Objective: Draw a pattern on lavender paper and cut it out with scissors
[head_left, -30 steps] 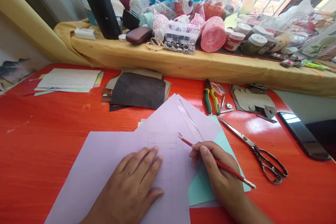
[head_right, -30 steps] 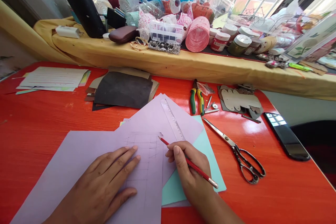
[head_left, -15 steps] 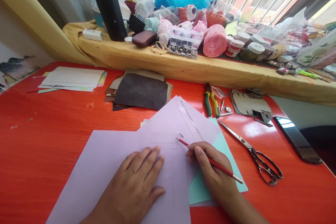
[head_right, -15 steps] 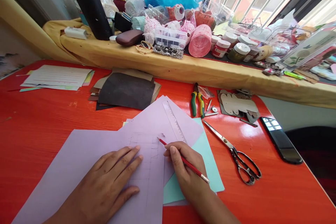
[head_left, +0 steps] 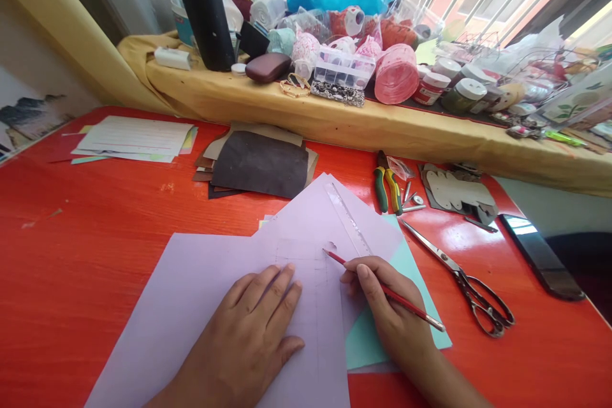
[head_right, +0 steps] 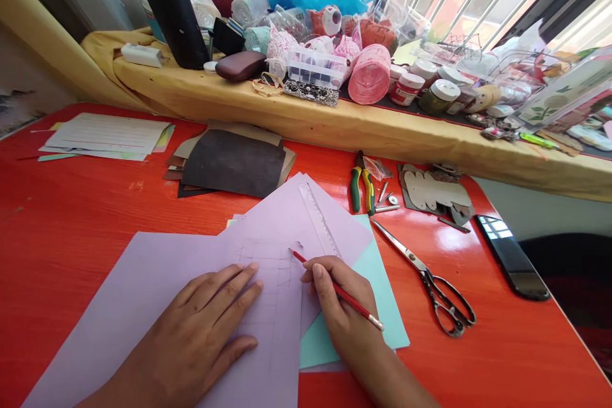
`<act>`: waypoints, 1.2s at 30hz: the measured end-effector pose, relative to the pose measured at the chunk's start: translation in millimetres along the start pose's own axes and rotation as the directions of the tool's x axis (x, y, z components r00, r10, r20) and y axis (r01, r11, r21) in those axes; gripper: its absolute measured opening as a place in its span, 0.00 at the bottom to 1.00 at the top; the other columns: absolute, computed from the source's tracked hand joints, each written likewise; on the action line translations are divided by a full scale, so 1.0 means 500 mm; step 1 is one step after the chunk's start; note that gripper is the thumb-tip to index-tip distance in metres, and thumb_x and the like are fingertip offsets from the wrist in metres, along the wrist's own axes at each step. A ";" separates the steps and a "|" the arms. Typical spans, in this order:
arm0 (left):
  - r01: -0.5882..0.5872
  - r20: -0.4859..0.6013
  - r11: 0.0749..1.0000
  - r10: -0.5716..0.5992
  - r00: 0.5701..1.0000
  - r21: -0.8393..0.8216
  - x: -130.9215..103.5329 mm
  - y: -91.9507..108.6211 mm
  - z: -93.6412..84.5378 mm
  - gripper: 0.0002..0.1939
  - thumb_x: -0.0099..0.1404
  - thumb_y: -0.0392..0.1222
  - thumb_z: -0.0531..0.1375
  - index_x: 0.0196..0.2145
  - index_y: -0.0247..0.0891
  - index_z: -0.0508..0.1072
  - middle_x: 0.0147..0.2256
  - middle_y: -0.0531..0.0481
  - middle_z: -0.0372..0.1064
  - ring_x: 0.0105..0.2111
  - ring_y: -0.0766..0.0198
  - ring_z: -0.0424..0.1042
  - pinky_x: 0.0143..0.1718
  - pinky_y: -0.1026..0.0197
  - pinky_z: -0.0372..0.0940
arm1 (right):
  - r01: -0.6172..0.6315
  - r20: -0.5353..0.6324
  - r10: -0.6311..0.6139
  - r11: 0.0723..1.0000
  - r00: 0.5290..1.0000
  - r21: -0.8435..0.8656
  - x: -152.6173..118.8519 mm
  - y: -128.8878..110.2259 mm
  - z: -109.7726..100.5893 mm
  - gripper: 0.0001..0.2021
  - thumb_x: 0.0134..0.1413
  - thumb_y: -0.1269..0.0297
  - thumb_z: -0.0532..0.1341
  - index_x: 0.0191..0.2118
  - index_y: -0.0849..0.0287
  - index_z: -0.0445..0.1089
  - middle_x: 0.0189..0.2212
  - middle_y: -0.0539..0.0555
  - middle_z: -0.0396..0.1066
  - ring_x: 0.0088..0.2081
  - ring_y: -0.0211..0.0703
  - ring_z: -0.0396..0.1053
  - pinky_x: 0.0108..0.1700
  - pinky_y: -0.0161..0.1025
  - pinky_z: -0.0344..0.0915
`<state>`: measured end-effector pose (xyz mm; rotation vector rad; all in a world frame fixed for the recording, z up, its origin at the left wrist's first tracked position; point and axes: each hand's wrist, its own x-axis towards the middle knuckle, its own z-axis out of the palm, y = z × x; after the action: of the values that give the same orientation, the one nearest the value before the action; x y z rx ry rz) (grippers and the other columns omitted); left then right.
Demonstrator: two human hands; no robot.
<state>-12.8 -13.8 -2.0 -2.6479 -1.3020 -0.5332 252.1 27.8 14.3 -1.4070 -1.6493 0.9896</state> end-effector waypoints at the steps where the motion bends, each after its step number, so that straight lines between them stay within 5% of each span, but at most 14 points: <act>1: 0.000 -0.002 1.000 0.000 1.000 0.001 0.001 0.000 -0.001 0.24 0.87 0.53 0.49 0.61 0.37 0.79 0.63 0.42 0.79 0.60 0.50 0.76 0.61 0.47 0.61 | 0.001 -0.004 -0.001 1.000 1.000 -0.001 0.000 0.001 0.000 0.16 0.80 0.54 0.59 0.42 0.52 0.82 0.33 0.51 0.83 0.32 0.44 0.79 0.36 0.36 0.74; 36: 0.007 0.007 1.000 -0.007 1.000 0.000 0.002 0.003 -0.006 0.22 0.86 0.51 0.51 0.61 0.37 0.79 0.63 0.42 0.79 0.59 0.49 0.76 0.60 0.46 0.62 | 0.035 -0.006 -0.036 0.997 0.999 -0.065 0.004 -0.005 0.001 0.14 0.79 0.58 0.59 0.40 0.51 0.81 0.33 0.49 0.83 0.31 0.43 0.75 0.34 0.35 0.71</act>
<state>-11.8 -14.8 1.3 -2.6487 -1.3132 -0.5258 250.3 29.3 16.3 -1.4171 -1.7088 0.9172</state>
